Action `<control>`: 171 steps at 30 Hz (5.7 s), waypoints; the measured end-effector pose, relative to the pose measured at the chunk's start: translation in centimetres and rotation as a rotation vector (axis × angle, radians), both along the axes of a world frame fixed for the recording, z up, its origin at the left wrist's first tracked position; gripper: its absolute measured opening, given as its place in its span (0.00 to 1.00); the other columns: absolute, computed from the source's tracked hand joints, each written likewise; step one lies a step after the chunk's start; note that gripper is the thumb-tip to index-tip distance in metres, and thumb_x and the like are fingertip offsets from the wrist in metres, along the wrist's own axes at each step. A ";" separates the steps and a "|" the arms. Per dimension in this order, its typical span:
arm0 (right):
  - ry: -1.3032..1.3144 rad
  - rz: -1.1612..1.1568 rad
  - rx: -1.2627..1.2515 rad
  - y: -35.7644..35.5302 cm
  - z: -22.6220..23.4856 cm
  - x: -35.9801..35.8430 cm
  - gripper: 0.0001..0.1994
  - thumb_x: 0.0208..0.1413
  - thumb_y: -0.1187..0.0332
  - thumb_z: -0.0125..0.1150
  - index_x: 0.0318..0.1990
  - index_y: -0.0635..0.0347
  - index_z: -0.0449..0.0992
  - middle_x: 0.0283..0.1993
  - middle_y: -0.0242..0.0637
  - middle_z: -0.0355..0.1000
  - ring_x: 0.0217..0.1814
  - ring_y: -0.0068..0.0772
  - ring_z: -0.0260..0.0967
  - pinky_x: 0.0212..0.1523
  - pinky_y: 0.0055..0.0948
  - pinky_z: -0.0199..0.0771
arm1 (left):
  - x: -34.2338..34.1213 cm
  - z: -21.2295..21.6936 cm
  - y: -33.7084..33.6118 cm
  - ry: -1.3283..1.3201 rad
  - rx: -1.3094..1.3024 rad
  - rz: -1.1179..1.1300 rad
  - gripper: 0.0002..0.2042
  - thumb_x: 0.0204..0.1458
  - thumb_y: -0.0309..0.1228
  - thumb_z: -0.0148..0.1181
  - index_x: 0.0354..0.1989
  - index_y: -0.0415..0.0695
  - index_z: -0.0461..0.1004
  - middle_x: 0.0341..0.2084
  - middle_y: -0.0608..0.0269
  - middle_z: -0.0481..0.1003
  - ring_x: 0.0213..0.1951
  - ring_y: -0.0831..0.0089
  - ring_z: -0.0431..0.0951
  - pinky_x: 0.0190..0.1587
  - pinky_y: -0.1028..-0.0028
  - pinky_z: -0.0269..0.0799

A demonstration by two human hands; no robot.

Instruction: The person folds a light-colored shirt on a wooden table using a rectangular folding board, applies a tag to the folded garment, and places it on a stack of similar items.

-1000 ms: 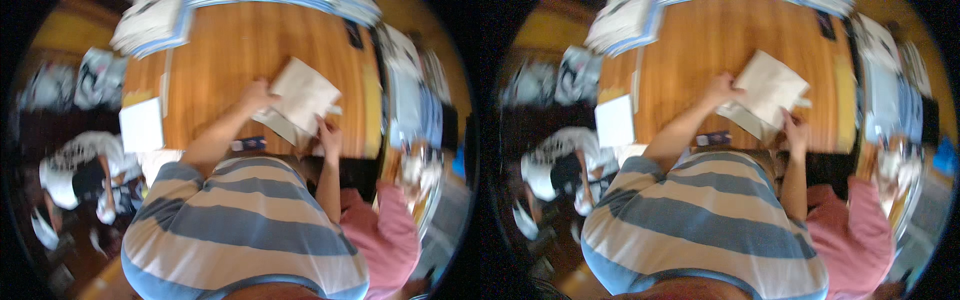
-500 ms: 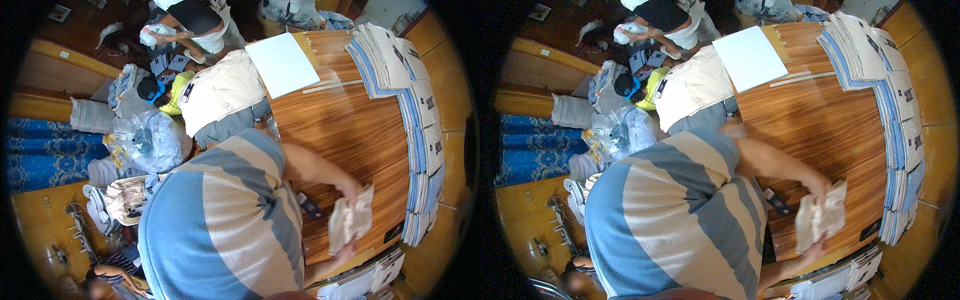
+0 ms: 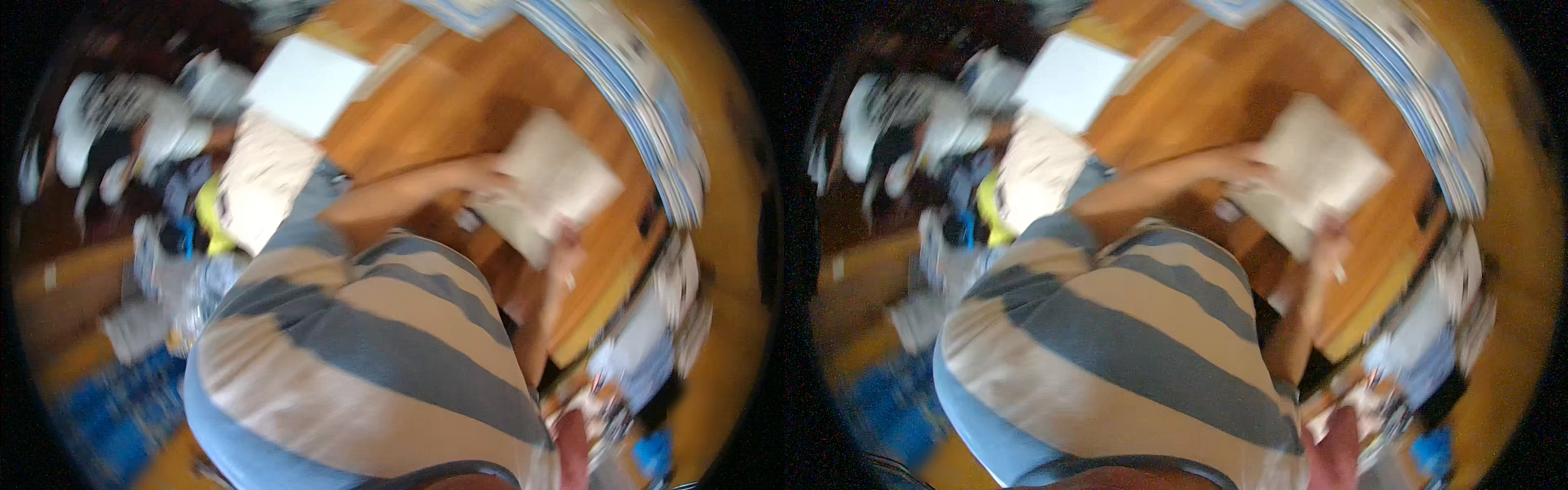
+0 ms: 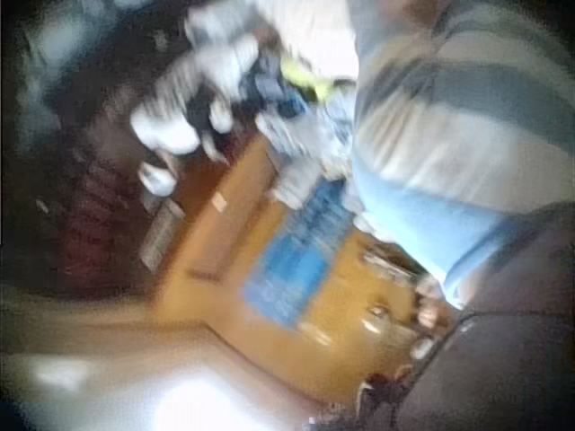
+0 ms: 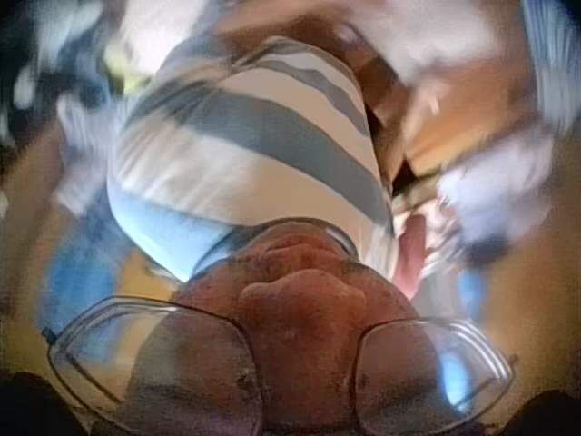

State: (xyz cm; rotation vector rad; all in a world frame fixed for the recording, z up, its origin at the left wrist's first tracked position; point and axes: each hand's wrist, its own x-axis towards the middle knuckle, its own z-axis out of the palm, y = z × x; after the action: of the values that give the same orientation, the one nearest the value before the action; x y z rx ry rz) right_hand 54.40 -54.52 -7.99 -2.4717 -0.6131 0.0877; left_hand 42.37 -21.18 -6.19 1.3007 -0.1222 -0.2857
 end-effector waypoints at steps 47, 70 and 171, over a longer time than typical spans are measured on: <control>0.213 0.112 0.168 -1.7 4.5 -16.7 0.06 0.57 0.69 0.73 0.36 0.62 0.83 0.41 0.43 0.75 0.42 0.50 0.77 0.43 0.44 0.80 | -11.6 2.5 1.3 0.091 0.935 -0.142 0.11 0.59 0.39 0.71 0.39 0.43 0.86 0.24 0.57 0.82 0.26 0.62 0.83 0.30 0.65 0.77; -0.155 -0.012 0.014 4.0 8.0 -13.1 0.24 0.61 0.67 0.67 0.65 0.55 0.75 0.67 0.46 0.71 0.68 0.58 0.69 0.67 0.52 0.68 | -5.6 7.2 -3.9 -0.419 1.313 0.240 0.18 0.59 0.36 0.64 0.57 0.47 0.78 0.63 0.50 0.75 0.61 0.50 0.76 0.65 0.53 0.71; -0.342 0.512 -0.346 -4.6 1.0 -19.3 0.38 0.54 0.63 0.70 0.74 0.36 0.67 0.82 0.23 0.57 0.84 0.45 0.53 0.79 0.58 0.56 | -16.7 -0.2 -3.3 -0.730 1.465 -0.203 0.33 0.59 0.37 0.60 0.75 0.54 0.63 0.77 0.64 0.59 0.78 0.57 0.57 0.76 0.47 0.55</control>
State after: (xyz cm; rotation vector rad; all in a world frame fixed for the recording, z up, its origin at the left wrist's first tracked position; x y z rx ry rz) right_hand 35.10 -59.16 -6.98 -2.6108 -1.4796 -0.0367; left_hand 25.62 -24.46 -6.44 2.8204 -0.7689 -0.0051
